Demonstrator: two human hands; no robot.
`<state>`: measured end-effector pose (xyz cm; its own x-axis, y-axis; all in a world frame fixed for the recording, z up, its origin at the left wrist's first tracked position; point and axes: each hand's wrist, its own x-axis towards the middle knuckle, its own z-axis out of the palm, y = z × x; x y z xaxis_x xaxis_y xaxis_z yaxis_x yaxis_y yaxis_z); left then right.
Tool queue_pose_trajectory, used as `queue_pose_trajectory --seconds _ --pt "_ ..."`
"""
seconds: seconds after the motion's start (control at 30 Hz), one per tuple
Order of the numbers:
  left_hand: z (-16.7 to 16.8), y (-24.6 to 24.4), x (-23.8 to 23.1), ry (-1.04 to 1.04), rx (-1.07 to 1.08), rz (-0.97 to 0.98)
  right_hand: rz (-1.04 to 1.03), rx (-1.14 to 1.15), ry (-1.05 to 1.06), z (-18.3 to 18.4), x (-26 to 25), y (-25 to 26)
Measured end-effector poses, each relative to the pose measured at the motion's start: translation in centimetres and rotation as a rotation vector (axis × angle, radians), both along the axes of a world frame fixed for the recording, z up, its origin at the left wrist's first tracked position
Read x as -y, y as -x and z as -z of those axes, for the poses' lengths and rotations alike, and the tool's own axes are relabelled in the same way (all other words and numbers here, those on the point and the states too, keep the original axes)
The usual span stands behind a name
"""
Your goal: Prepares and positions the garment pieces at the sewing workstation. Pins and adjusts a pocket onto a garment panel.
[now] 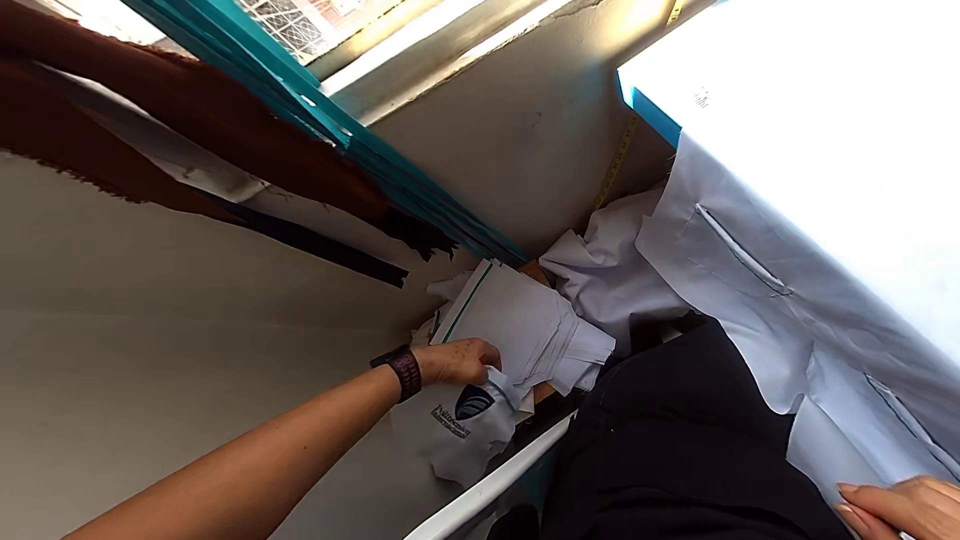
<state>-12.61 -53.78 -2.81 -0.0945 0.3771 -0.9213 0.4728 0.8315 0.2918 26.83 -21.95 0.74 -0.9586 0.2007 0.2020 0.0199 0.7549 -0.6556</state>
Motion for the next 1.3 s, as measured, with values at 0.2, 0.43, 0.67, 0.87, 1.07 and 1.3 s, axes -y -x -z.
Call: queue_pose_trajectory --seconds 0.2,0.43,0.67,0.87,1.07,1.3 --pt "-6.8 -4.2 -15.6 -0.833 0.394 0.101 0.119 -0.206 0.249 1.2 1.8 3.2" --pt "-8.0 -14.0 -28.4 -1.514 0.553 -0.004 0.271 -0.465 0.928 -1.6 0.7 0.2" --pt "-7.0 -18.8 -35.2 -1.364 0.86 0.362 0.866 -0.438 0.738 -3.2 0.7 -5.1" --pt "-7.1 -21.5 -38.3 -1.489 0.681 0.431 0.97 -0.599 0.551 -2.5 -0.4 -9.5" --pt "-7.5 -23.3 -38.7 -1.423 0.725 0.292 0.914 -0.703 0.246 -2.1 -0.8 -11.9" --pt "-8.3 -23.8 -38.4 -1.56 0.558 0.319 1.006 -0.712 0.178 -1.9 -0.5 -12.0"
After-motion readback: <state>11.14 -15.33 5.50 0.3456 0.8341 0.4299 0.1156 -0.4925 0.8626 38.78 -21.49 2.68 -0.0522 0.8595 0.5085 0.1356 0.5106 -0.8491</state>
